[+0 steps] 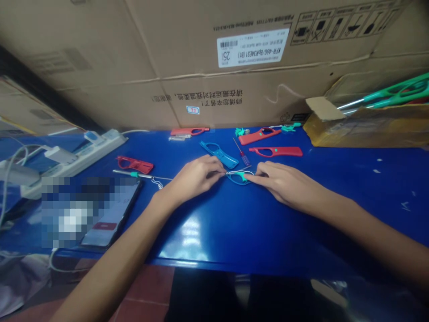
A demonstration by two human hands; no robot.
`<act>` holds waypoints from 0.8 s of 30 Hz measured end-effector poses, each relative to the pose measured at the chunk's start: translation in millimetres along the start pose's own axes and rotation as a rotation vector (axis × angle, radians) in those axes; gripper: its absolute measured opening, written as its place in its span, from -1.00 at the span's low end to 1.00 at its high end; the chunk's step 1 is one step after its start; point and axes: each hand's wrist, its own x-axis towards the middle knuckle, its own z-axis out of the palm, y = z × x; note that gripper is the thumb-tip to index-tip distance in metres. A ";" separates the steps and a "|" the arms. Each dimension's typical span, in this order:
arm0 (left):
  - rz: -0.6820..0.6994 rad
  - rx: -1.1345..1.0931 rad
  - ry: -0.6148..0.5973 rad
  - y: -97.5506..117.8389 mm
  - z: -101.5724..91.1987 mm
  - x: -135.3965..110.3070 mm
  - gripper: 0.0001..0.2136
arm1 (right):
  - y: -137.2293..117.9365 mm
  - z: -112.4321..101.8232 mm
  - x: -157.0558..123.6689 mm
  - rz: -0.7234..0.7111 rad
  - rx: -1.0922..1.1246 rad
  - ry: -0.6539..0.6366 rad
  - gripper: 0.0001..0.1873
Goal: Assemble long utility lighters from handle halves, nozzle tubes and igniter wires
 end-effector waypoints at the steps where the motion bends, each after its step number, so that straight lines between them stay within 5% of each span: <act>1: -0.006 0.000 -0.007 0.5 -0.4 0.2 -0.83 | 1.7 0.6 -0.1 -0.012 -0.005 0.008 -0.48; 17: 0.002 -0.002 0.012 -0.2 6.7 -0.2 -0.82 | 8.5 -1.5 -0.4 0.024 0.100 0.054 -0.61; 24: -0.027 0.005 -0.132 7.8 -1.3 -1.8 -0.87 | 16.6 0.9 -1.7 0.157 0.215 0.189 -0.62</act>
